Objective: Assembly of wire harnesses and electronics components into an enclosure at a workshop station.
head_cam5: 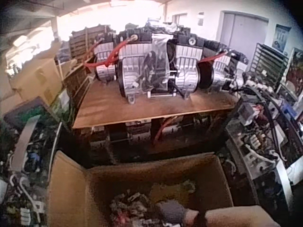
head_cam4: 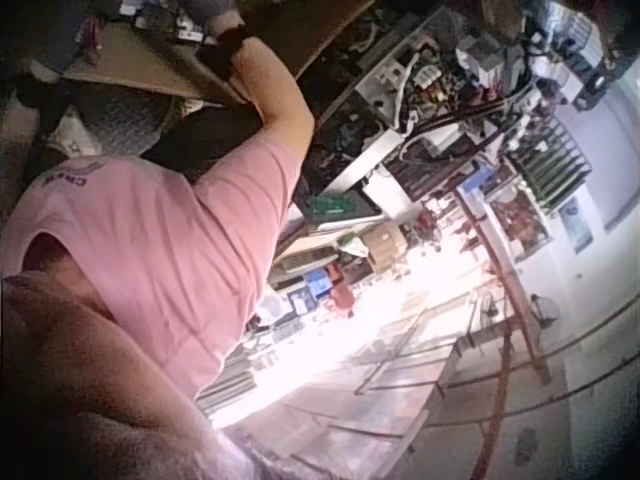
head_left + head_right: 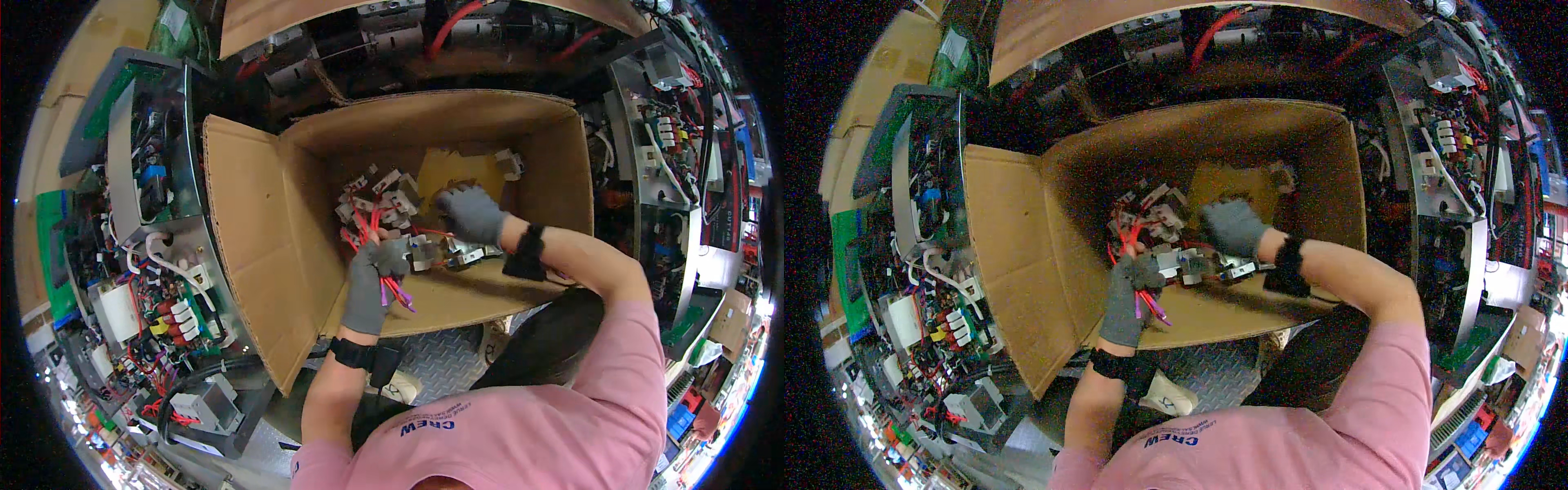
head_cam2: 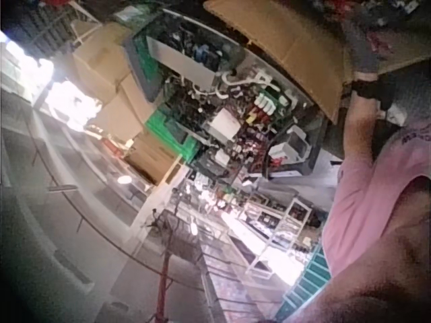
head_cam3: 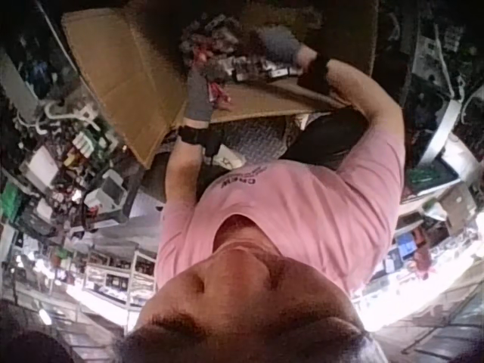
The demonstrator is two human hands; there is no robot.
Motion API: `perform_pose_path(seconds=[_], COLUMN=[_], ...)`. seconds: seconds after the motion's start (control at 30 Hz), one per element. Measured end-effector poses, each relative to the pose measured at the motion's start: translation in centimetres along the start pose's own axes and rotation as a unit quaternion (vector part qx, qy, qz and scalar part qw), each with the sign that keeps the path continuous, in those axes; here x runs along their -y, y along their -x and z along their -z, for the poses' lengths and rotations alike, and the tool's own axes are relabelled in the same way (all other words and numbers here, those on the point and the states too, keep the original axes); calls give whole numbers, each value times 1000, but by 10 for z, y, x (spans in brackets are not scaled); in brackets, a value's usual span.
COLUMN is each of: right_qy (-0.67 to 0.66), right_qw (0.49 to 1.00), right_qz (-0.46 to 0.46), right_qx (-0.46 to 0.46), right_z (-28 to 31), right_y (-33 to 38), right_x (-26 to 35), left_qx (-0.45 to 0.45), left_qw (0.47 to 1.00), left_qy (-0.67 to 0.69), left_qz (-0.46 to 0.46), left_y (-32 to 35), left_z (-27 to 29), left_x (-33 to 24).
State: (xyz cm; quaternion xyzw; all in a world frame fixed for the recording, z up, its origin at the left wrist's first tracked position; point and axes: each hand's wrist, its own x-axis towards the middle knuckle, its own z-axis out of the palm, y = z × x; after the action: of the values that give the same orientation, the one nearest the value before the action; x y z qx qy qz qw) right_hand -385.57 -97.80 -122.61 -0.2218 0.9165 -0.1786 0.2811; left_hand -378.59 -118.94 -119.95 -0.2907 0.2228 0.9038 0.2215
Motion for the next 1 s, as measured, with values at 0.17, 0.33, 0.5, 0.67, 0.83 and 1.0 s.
perform_pose_path(seconds=[0.17,0.33,0.5,0.67,0.83,1.0], right_qy=[47,76,-54,70,-2,-139], right_qw=[984,978,991,978,990,977], right_qz=[6,3,50,36,79,47], right_qx=[173,194,114,191,118,156], right_z=[-70,-86,-67,-65,-119,-96], right_y=[-28,-37,-44,-43,-51,-63], right_x=[-43,-16,-30,-8,-28,-33], left_qx=[59,-66,-100,-62,-46,-85], left_qw=[994,996,983,987,989,981], left_qy=[-39,-50,-140,-130,-116,-170], left_qz=[-79,-31,63,68,78,41], left_y=[13,8,6,9,7,5], left_z=[-28,-16,-11,-11,-11,-25], left_x=[-15,-17,-9,-8,-9,-6])
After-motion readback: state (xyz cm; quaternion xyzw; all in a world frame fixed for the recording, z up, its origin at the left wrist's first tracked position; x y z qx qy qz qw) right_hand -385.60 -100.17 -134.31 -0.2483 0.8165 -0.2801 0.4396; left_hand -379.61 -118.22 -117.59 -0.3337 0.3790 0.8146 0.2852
